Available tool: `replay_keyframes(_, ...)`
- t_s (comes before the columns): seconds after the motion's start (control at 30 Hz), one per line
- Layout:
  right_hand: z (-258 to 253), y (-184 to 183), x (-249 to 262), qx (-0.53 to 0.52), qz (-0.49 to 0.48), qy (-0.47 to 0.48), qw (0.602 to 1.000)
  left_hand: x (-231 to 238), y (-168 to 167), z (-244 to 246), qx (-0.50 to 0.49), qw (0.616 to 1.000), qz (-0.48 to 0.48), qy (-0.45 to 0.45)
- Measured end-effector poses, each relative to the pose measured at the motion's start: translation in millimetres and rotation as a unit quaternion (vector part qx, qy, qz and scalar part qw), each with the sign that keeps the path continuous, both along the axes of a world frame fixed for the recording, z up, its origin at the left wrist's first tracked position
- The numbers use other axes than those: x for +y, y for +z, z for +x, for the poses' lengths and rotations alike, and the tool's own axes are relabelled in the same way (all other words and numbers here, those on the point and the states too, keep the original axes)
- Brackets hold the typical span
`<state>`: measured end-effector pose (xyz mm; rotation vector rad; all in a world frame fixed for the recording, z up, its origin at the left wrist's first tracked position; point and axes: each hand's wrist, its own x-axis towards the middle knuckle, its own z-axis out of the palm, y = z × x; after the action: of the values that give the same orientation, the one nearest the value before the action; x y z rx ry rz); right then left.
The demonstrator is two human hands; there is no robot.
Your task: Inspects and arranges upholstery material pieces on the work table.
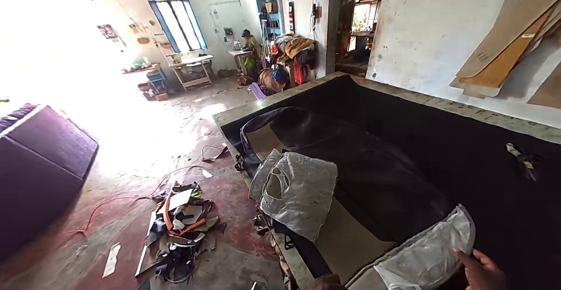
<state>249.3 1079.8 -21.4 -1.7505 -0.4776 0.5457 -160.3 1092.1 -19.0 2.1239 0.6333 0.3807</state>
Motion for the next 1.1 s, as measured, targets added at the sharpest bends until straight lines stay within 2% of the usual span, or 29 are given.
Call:
replay_keyframes(0.13,-16.8,27.1,5.3,0.045,0.054,-0.028,0.997,-4.6,22.4,-16.6,-0.041,0.991,-0.088,0.088)
replay_keyframes(0.23,-38.9,62.2,16.5,0.103,0.152,-0.038,0.982,1.6,42.4,-37.4,-0.144,0.966,-0.151,0.153)
replay_keyframes(0.3,-61.5,83.4,26.7,0.168,0.279,0.020,0.945,7.2,59.3,-57.2,-0.243,0.936,-0.190,0.170)
replay_keyframes(0.37,-91.9,93.4,36.2,0.237,0.373,0.129,0.888,9.4,78.7,-78.0,-0.315,0.899,-0.235,0.194)
replay_keyframes(0.43,-141.5,90.6,49.8,0.313,0.351,0.217,0.855,15.4,92.1,-101.3,-0.356,0.873,-0.265,0.202)
replay_keyframes(0.53,-235.4,72.7,76.4,0.408,0.251,0.286,0.830,33.3,95.0,-134.0,-0.385,0.845,-0.304,0.210)
replay_keyframes(0.63,-306.0,70.0,115.5,0.482,0.189,0.273,0.811,57.2,87.0,-172.1,-0.407,0.806,-0.345,0.257)
replay_keyframes(0.73,-357.4,67.4,167.3,0.493,0.187,0.243,0.814,82.5,75.0,-221.4,-0.395,0.795,-0.345,0.305)
replay_keyframes(0.87,-425.3,67.4,233.7,0.464,0.160,0.306,0.815,133.2,52.8,-297.3,-0.359,0.820,-0.323,0.307)
replay_keyframes(0.97,-483.7,69.3,273.9,0.405,0.111,0.289,0.860,167.4,43.3,-351.3,-0.334,0.836,-0.330,0.284)
replay_keyframes(1.1,-535.4,88.8,326.7,0.289,0.132,0.246,0.916,225.7,46.7,-410.2,-0.253,0.857,-0.350,0.281)
